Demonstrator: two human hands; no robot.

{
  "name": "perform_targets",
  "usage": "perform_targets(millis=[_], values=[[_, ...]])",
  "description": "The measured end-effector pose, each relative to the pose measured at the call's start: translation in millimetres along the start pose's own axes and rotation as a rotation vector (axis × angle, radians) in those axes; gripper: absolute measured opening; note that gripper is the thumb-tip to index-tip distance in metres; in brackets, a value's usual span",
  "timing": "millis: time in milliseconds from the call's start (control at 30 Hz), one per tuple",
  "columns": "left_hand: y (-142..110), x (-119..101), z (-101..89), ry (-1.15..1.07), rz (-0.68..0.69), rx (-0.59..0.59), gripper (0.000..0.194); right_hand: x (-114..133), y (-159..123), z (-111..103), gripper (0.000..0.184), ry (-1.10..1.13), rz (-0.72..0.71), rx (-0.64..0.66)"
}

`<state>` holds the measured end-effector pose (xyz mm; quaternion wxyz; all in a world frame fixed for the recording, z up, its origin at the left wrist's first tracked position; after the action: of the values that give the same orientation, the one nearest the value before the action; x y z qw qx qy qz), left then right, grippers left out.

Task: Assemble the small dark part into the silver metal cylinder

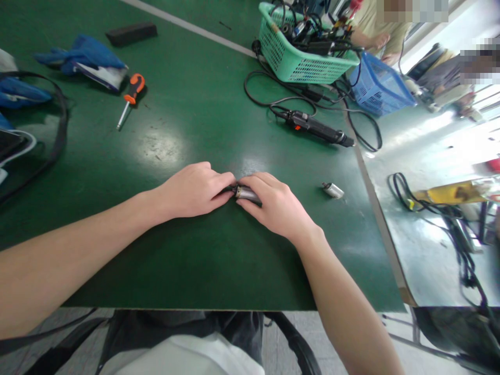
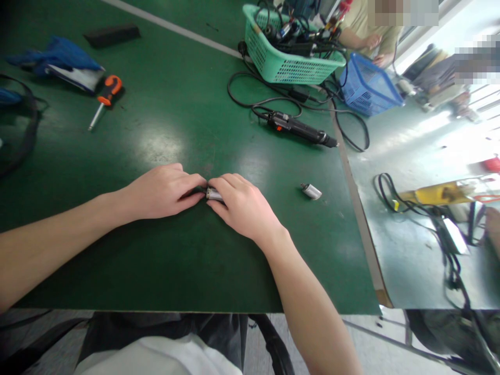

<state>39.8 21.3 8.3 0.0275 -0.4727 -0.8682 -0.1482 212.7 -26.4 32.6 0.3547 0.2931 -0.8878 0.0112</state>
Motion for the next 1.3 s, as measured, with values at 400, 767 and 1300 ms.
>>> perform_targets(millis=[400,767,1300], values=[[0.8,0.3,1.2,0.001,0.000,0.011,0.031,1.0,0.0,-0.7,0.025,-0.001,0.015,0.009],[0.0,-0.3,-1.3,0.001,-0.002,0.013,0.032,0.7,-0.2,-0.3,0.025,0.008,0.006,0.009],[0.7,-0.3,-1.9,-0.012,-0.001,0.008,0.030,0.8,0.3,-1.2,0.025,0.014,0.026,0.014]])
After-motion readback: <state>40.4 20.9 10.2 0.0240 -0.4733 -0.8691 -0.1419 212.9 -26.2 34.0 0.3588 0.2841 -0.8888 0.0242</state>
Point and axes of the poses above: each hand's wrist, its own y-axis towards the middle knuckle, its own z-axis out of the palm, x = y × z, the point moved 4 cm from there along y, towards the middle knuckle, and after that the axes turned 15 degrees about y, right-handed, at the moved point
